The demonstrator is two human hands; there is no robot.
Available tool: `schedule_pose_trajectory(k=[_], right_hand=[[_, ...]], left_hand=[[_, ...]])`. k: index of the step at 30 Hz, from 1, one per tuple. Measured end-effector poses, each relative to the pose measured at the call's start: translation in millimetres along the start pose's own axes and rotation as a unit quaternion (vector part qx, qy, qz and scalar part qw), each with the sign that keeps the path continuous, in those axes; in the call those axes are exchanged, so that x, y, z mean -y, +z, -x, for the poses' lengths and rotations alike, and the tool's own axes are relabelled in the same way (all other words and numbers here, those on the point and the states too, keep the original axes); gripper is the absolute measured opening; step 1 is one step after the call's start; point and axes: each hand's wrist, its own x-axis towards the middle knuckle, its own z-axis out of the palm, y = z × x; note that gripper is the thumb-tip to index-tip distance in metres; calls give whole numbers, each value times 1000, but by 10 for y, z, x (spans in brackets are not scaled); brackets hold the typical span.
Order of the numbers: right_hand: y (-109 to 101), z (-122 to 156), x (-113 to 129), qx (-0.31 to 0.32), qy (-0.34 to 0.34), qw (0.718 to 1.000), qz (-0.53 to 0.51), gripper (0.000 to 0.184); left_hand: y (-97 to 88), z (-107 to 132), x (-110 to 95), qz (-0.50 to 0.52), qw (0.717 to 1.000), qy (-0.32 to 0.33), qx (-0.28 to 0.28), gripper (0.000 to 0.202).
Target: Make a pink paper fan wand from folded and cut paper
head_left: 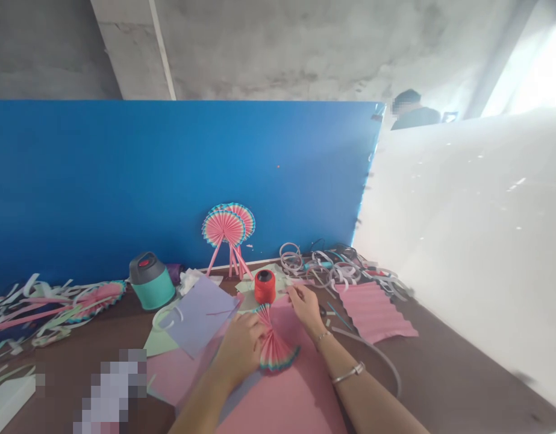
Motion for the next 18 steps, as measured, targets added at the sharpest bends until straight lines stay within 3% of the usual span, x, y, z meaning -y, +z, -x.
schedule_pose_trajectory(k=[6, 10, 13, 18], right_hand=[[124, 28, 35, 38, 19, 998, 49, 50], [118, -122, 9, 52, 38, 986, 151, 35], [-38, -300, -11, 21, 27, 966, 257, 19], [-402, -492, -7, -42, -31, 922, 384, 17]], left_hand=[[111, -13, 129, 3, 998, -36, -48, 32], [125, -23, 133, 0, 998, -30, -52, 32], [133, -23, 136, 8, 998, -21, -59, 32], [173, -13, 186, 27, 996, -13, -83, 32]])
